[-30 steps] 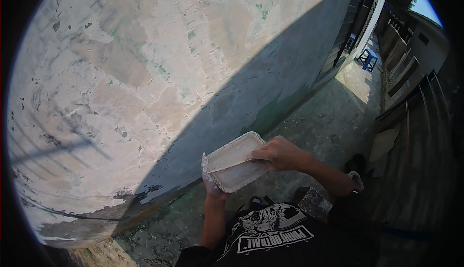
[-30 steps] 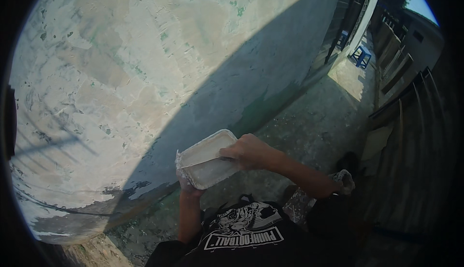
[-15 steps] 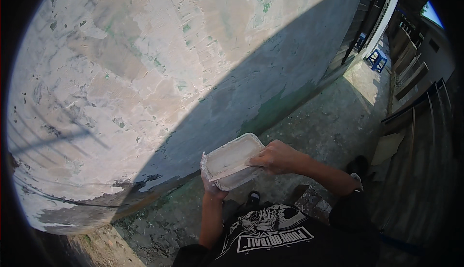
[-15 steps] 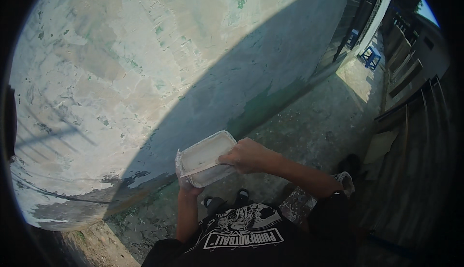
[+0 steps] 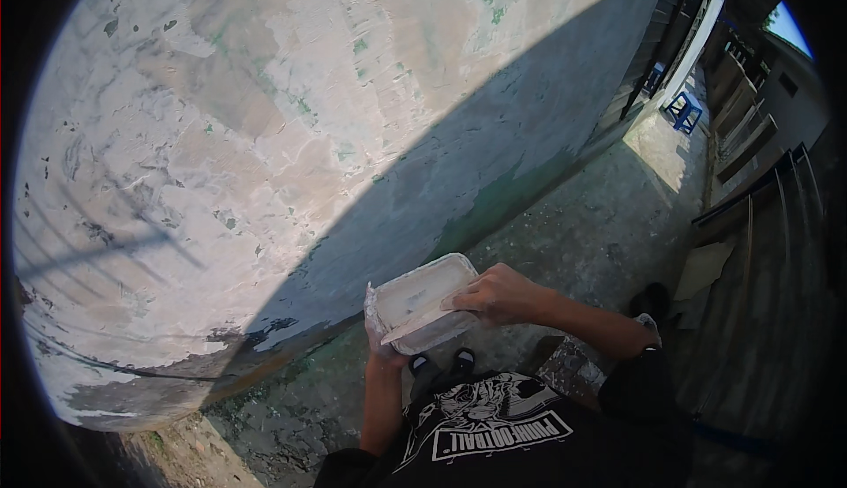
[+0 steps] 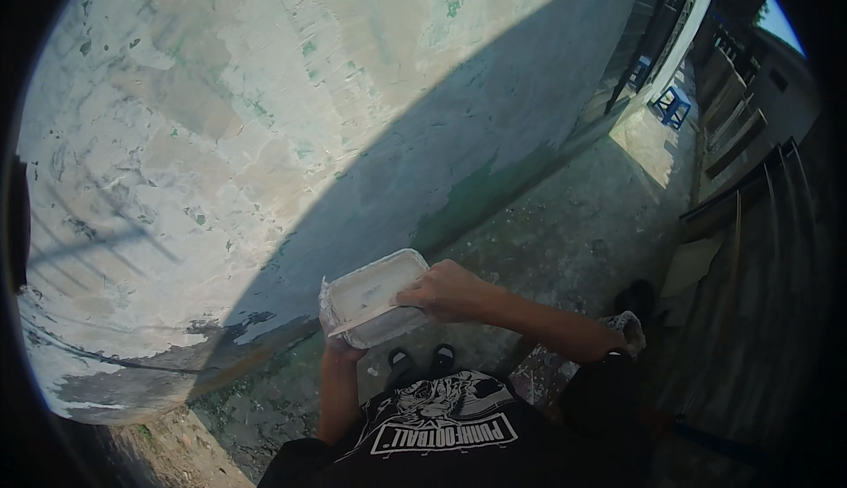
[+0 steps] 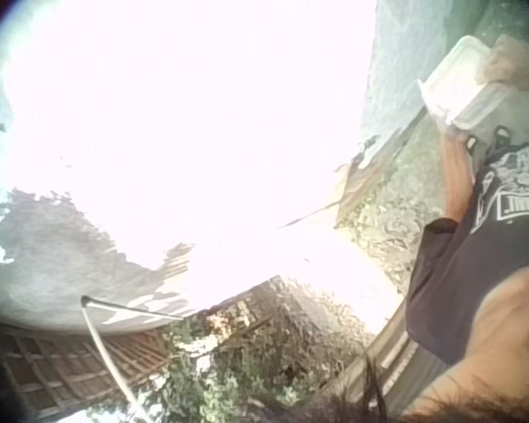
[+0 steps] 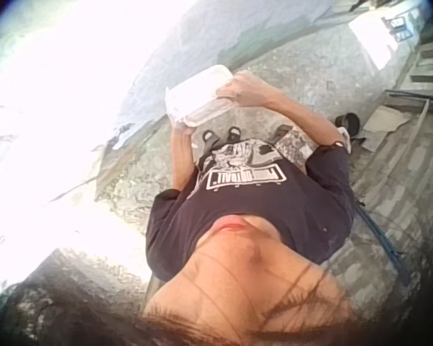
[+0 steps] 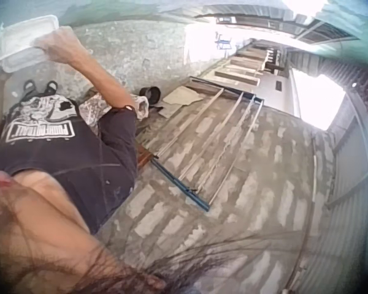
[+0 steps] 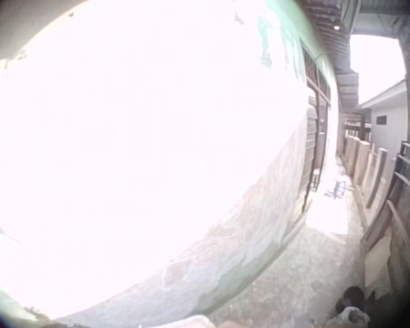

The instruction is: Applying plaster or putty to an outdoor wall using a spatula.

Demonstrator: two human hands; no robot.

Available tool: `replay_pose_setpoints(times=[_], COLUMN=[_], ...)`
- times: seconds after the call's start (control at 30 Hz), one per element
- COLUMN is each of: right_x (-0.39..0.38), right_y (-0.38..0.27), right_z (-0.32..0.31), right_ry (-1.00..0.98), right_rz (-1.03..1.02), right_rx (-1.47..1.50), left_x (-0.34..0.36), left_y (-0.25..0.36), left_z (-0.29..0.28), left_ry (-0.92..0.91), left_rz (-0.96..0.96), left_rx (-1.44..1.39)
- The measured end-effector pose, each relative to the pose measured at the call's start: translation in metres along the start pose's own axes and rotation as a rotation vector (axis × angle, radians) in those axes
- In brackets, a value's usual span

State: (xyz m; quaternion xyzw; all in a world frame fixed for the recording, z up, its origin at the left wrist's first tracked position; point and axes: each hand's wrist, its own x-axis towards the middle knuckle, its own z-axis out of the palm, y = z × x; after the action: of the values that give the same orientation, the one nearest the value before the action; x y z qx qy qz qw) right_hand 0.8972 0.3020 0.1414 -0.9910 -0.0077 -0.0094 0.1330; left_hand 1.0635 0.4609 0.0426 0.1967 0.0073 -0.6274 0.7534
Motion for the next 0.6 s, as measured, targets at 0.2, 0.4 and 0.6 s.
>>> replay_pose_setpoints(times=[0.2, 0.4, 0.6], right_x=[0.018, 0.031, 0.042], right_y=[-0.002, -0.014, -0.012], right_z=[0.02, 0.018, 0.04], right_ry=[0.385, 0.109, 0.431], right_rz=[-0.109, -0.042, -0.045], right_rx=[-0.036, 0.043, 0.024], left_x=[-0.003, -0.007, -0.006], left_y=[0.019, 0.035, 0.047], left_z=[0.007, -0.017, -0.02], left_ry=[-0.033, 0.011, 0.005], left_rz=[-0.019, 0.001, -0.048], left_rx=[0.071, 0.062, 0.1])
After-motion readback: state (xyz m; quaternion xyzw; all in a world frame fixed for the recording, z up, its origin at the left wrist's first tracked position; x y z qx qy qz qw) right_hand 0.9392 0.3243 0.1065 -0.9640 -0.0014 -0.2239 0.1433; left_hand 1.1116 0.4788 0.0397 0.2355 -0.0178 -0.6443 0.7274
